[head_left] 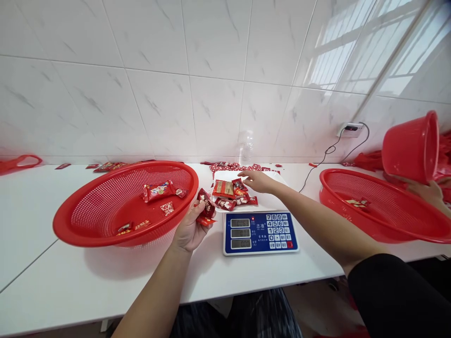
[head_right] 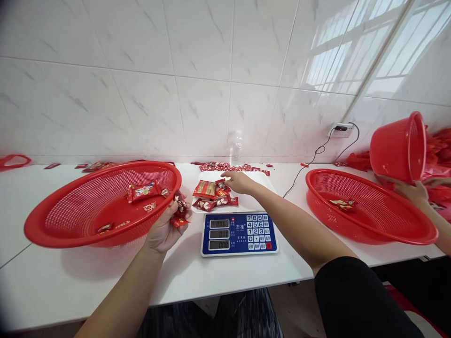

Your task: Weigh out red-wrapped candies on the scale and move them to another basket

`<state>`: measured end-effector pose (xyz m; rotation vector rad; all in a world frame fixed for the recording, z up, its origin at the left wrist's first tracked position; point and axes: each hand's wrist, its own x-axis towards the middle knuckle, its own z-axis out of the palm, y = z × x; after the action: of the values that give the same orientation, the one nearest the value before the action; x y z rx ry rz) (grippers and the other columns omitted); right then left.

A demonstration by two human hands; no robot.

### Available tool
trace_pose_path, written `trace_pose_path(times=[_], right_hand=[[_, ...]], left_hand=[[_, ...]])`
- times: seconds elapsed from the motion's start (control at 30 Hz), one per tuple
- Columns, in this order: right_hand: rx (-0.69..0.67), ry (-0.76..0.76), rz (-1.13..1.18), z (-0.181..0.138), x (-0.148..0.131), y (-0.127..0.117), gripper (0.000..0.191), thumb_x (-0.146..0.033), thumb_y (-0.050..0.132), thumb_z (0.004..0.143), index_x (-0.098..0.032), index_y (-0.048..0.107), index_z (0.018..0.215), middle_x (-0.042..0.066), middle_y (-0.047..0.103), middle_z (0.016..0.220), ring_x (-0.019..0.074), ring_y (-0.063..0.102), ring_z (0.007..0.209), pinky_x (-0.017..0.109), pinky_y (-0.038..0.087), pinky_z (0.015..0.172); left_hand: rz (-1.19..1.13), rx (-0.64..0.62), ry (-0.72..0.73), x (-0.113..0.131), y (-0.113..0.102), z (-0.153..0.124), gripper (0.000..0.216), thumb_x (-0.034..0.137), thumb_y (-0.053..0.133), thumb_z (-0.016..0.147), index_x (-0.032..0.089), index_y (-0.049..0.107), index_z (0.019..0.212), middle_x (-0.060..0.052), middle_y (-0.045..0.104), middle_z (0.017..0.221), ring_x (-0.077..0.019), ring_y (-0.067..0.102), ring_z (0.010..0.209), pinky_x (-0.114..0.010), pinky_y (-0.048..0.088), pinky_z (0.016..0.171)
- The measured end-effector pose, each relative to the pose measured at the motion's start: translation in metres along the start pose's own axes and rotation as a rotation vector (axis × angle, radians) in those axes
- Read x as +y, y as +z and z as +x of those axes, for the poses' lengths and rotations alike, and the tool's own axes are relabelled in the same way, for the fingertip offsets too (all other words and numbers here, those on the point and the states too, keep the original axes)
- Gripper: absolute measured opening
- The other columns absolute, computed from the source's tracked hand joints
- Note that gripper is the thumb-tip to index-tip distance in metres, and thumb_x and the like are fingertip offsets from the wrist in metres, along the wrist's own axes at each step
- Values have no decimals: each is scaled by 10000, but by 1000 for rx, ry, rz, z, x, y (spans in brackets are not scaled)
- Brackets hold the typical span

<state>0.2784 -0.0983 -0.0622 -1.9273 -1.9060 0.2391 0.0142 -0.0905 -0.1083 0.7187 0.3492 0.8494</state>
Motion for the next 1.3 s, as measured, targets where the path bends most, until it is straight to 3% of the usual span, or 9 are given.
trace_pose_path(times=[0.17, 0.37, 0.6, 1.0, 1.3], right_hand=[[2, 50, -90, -9, -5, -5, 191, -293, 528, 895, -212, 694, 946, 55, 715, 970, 188, 641, 894, 292, 468, 750], [-118, 127, -159, -11, -12, 2, 248, -418, 621, 820, -204, 680, 708, 43, 696, 760, 179, 604, 710, 267, 370, 582], [-159, 103, -123, -8, -15, 3, 182, -346, 623, 824, -205, 673, 721, 23, 691, 763, 152, 591, 702, 252, 340, 566], [102, 80, -80, -20, -25, -28, 167, -329, 543, 873, -204, 634, 809, 25, 678, 835, 149, 558, 735, 271, 330, 604], [124, 42, -33, -27, -34, -29, 168, -325, 554, 861, -204, 646, 790, 15, 671, 794, 142, 538, 709, 272, 313, 592]], left_hand=[[2, -3, 8, -1, -1, -1, 271, 200, 741, 756, 176, 592, 981, -15, 662, 796, -99, 626, 611, -130, 486, 437], [19, -12, 6, -2, -1, -1, 353, 249, 806, 694, 172, 591, 963, -13, 655, 791, -108, 615, 614, -129, 456, 405], [33, -17, 11, -4, -2, 0, 349, 254, 802, 703, 164, 595, 969, -17, 653, 788, -104, 607, 619, -130, 458, 415], [38, -10, 19, -4, -1, 2, 401, 261, 834, 657, 164, 603, 971, -16, 659, 790, -108, 608, 600, -146, 481, 417], [37, -7, 20, -5, 1, 1, 331, 239, 792, 709, 174, 603, 972, -18, 665, 804, -107, 621, 616, -144, 491, 435]])
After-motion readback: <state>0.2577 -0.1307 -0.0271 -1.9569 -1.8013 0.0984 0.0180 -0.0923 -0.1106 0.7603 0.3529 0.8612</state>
